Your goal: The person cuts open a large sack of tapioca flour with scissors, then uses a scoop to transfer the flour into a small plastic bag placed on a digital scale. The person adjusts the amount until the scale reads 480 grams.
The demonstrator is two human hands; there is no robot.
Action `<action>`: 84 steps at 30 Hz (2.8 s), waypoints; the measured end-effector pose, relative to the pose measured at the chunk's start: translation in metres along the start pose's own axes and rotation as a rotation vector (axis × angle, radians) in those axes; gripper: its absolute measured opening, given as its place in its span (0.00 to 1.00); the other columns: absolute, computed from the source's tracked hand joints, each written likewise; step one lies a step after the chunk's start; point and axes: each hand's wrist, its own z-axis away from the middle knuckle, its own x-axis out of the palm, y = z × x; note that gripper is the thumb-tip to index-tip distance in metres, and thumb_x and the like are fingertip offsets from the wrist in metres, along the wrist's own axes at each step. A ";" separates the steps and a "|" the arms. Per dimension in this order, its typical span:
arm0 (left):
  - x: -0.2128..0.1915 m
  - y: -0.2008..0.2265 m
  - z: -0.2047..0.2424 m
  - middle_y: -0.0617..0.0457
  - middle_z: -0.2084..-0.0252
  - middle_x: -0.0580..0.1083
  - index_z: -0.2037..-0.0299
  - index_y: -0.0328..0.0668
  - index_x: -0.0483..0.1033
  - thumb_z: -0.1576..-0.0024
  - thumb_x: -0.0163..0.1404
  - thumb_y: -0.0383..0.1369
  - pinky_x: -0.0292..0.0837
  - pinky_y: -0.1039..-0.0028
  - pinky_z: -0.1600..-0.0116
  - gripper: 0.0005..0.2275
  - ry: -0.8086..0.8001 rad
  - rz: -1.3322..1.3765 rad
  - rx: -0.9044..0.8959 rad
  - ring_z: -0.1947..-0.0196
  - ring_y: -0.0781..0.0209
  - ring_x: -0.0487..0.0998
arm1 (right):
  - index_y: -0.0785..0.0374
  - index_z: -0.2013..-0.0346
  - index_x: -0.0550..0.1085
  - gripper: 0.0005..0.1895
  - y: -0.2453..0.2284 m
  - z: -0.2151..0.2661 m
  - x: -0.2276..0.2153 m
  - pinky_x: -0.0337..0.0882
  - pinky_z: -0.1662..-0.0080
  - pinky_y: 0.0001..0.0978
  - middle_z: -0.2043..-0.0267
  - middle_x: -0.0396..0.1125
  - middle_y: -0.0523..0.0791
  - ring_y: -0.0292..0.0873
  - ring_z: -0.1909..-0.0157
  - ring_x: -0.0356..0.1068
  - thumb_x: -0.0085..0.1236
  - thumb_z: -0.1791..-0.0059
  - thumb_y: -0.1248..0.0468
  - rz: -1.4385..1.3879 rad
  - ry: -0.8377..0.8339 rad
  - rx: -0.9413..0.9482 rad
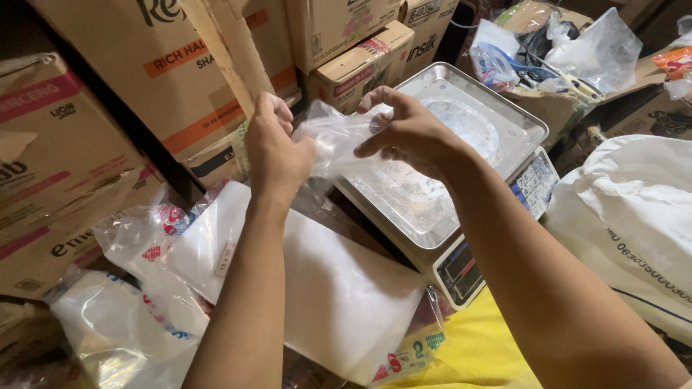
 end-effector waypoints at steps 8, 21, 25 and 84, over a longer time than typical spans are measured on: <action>-0.015 0.022 0.006 0.53 0.78 0.78 0.78 0.38 0.74 0.55 0.66 0.24 0.72 0.70 0.70 0.10 -0.006 -0.006 -0.061 0.78 0.65 0.79 | 0.61 0.53 0.70 0.23 0.009 -0.007 -0.001 0.60 0.76 0.23 0.68 0.60 0.41 0.37 0.68 0.62 0.73 0.58 0.68 0.479 0.670 -0.157; 0.018 0.044 0.017 0.48 0.69 0.80 0.65 0.45 0.81 0.48 0.61 0.27 0.74 0.63 0.67 0.04 0.115 -0.091 0.392 0.69 0.52 0.82 | 0.63 0.59 0.71 0.18 0.006 -0.006 -0.004 0.75 0.73 0.25 0.68 0.73 0.45 0.36 0.70 0.74 0.72 0.58 0.71 0.631 0.672 -0.598; 0.025 0.047 0.016 0.42 0.69 0.79 0.62 0.40 0.81 0.43 0.58 0.26 0.74 0.59 0.64 0.02 0.098 -0.102 0.366 0.67 0.42 0.81 | 0.64 0.55 0.65 0.34 0.003 0.012 0.002 0.72 0.74 0.29 0.70 0.70 0.47 0.40 0.71 0.72 0.81 0.65 0.66 0.656 0.702 -0.329; 0.088 0.098 0.022 0.34 0.71 0.79 0.70 0.38 0.78 0.41 0.56 0.30 0.78 0.53 0.65 0.07 -0.041 -0.222 0.249 0.67 0.36 0.82 | 0.58 0.62 0.79 0.10 0.028 0.068 -0.035 0.78 0.58 0.42 0.46 0.67 0.55 0.50 0.52 0.74 0.65 0.57 0.69 0.836 0.816 -0.549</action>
